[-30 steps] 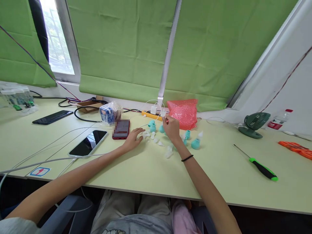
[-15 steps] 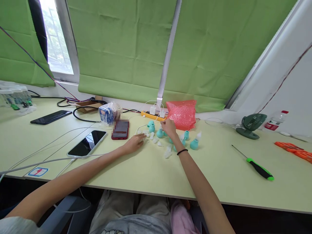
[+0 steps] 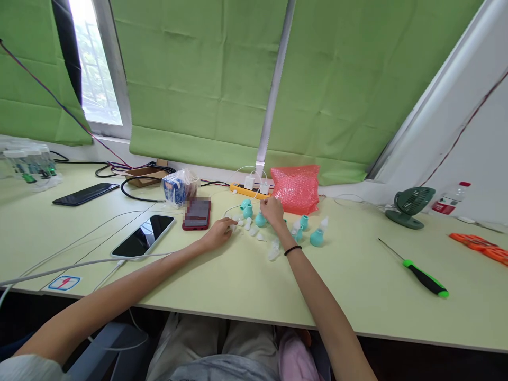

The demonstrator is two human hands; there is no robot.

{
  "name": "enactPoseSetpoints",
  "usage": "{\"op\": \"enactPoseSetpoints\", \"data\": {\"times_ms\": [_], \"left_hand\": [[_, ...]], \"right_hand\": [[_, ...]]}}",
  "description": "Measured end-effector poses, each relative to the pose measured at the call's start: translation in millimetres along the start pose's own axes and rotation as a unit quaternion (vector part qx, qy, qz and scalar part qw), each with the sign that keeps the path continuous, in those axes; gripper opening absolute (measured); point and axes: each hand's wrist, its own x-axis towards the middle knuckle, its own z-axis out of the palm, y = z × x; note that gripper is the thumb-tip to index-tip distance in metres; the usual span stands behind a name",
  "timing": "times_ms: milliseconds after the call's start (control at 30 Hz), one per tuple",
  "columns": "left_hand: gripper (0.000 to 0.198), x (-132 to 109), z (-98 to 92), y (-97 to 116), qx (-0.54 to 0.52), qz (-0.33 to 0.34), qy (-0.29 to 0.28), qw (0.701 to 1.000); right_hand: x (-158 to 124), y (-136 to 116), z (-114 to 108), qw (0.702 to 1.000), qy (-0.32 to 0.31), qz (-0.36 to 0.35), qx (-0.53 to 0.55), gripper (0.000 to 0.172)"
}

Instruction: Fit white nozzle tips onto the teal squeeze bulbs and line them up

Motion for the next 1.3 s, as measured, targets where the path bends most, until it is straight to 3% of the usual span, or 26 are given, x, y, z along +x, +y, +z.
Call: {"op": "enactPoseSetpoints", "data": {"times_ms": [133,233,300,367,433,500,600,700,1000,1133,1233,1300], "left_hand": [[0.041,-3,-3.3,2,0.016,-0.012,-0.009,1.000],[0.039,-4,-8.5,5,0.031,-0.024,-0.026,0.999],[0.036,-3,-12.0,6,0.042,-0.030,-0.034,0.998],[0.032,-2,-14.3,7,0.055,-0.037,-0.037,0.997],[0.029,0,-14.8,8,0.072,-0.038,-0.040,0.996],[0.030,3,-12.7,9,0.090,-0.027,-0.036,0.995],[0.028,8,-5.5,9,0.113,-0.002,-0.033,0.993],[0.025,10,2.6,9,0.124,0.010,-0.050,0.991],[0.015,2,-4.9,11,0.096,-0.020,-0.024,0.995],[0.031,1,-5.5,12,0.074,-0.020,-0.008,0.997],[0.042,3,-0.1,11,0.095,-0.012,0.032,0.995],[0.045,6,4.8,8,0.108,-0.012,0.028,0.994]], "right_hand": [[-5,-9,1,0.999,0.034,0.014,-0.023,0.033],[-13,-15,-6,0.990,0.122,0.010,-0.069,0.036],[-22,-20,-11,0.980,0.179,-0.024,-0.086,0.041],[-34,-25,-13,0.972,0.197,-0.093,-0.085,0.038],[-48,-30,-9,0.966,0.159,-0.187,-0.080,0.030],[-62,-33,1,0.959,0.077,-0.259,-0.087,0.025],[-75,-33,17,0.949,-0.042,-0.280,-0.137,0.022],[-78,-29,25,0.940,-0.099,-0.277,-0.173,0.024],[-72,-18,20,0.942,-0.127,-0.282,-0.131,0.022],[-69,-15,16,0.958,-0.134,-0.224,-0.119,0.021],[-68,-15,12,0.968,-0.107,-0.190,-0.125,0.022],[-67,-15,12,0.973,-0.088,-0.179,-0.120,0.023]]}}
